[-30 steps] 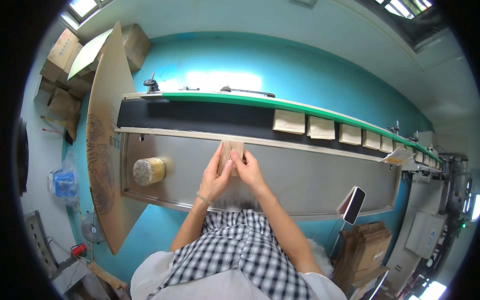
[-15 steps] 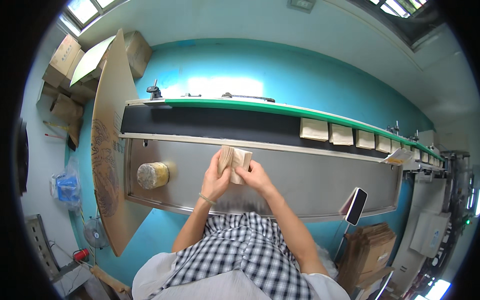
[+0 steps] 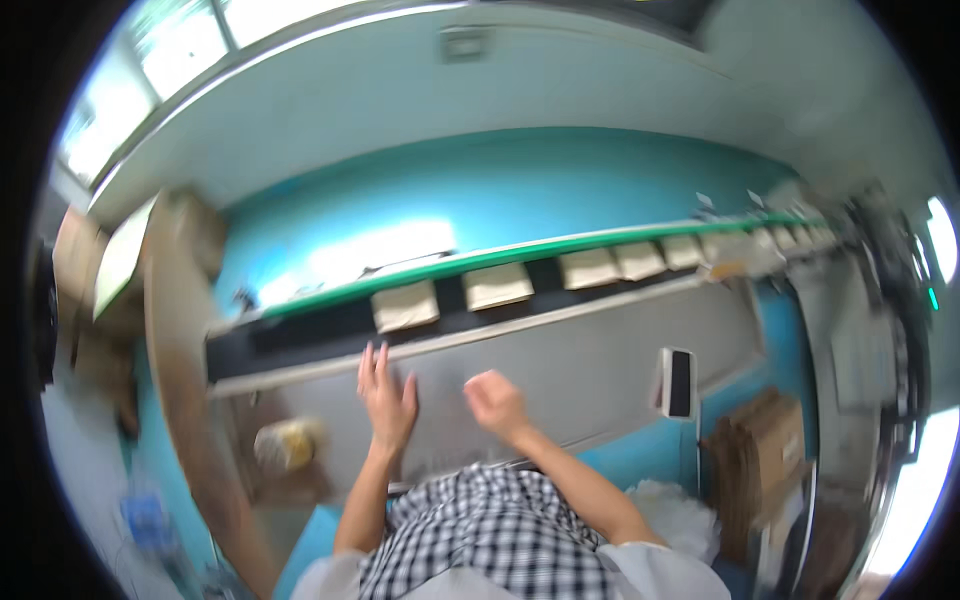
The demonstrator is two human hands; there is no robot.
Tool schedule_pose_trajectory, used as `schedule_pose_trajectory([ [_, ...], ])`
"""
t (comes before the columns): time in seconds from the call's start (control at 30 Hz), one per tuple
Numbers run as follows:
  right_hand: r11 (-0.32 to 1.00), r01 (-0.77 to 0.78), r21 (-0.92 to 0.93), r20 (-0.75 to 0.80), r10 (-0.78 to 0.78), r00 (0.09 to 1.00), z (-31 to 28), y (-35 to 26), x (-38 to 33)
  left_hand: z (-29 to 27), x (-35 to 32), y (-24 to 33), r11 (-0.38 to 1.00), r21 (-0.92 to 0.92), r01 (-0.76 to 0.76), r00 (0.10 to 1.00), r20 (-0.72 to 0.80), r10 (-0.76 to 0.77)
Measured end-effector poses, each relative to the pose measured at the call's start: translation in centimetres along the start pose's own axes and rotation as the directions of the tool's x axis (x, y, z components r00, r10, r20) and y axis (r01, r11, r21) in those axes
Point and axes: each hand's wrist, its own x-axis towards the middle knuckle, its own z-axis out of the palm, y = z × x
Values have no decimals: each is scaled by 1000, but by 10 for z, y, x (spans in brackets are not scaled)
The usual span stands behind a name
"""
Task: The recorder is gathering folded paper boxes from a conveyor belt and stacking them for packing.
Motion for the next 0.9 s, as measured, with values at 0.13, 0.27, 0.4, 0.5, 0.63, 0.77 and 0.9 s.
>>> schedule_pose_trajectory([
  [0.13, 939, 245, -243, 14, -250, 968, 27, 3, -9, 8, -58, 10, 928, 224, -298, 945, 208, 253],
  [0.27, 980, 111, -165, -45, -120, 992, 24, -20, -15, 0, -65, 7, 928, 218, -301, 944, 206, 258],
  [0.4, 982, 102, -159, -65, -113, 991, 36, -47, -18, -23, -66, -3, 933, 213, -291, 951, 173, 257],
  [0.5, 967, 185, -175, -64, -199, 978, 47, -66, -14, -44, -67, -18, 940, 189, -283, 954, 155, 256],
  [0.63, 970, 216, -109, -72, -225, 972, 63, -81, -15, -88, -68, -6, 877, 311, -366, 930, 83, 359],
  [0.77, 985, 174, 8, -20, -173, 985, 67, -101, -16, -170, -108, 34, 927, -289, 237, 735, 678, 24],
  [0.9, 983, 174, 50, -20, -173, 985, 57, -113, -25, -201, -155, 35, 983, -158, 99, 542, 836, 80],
])
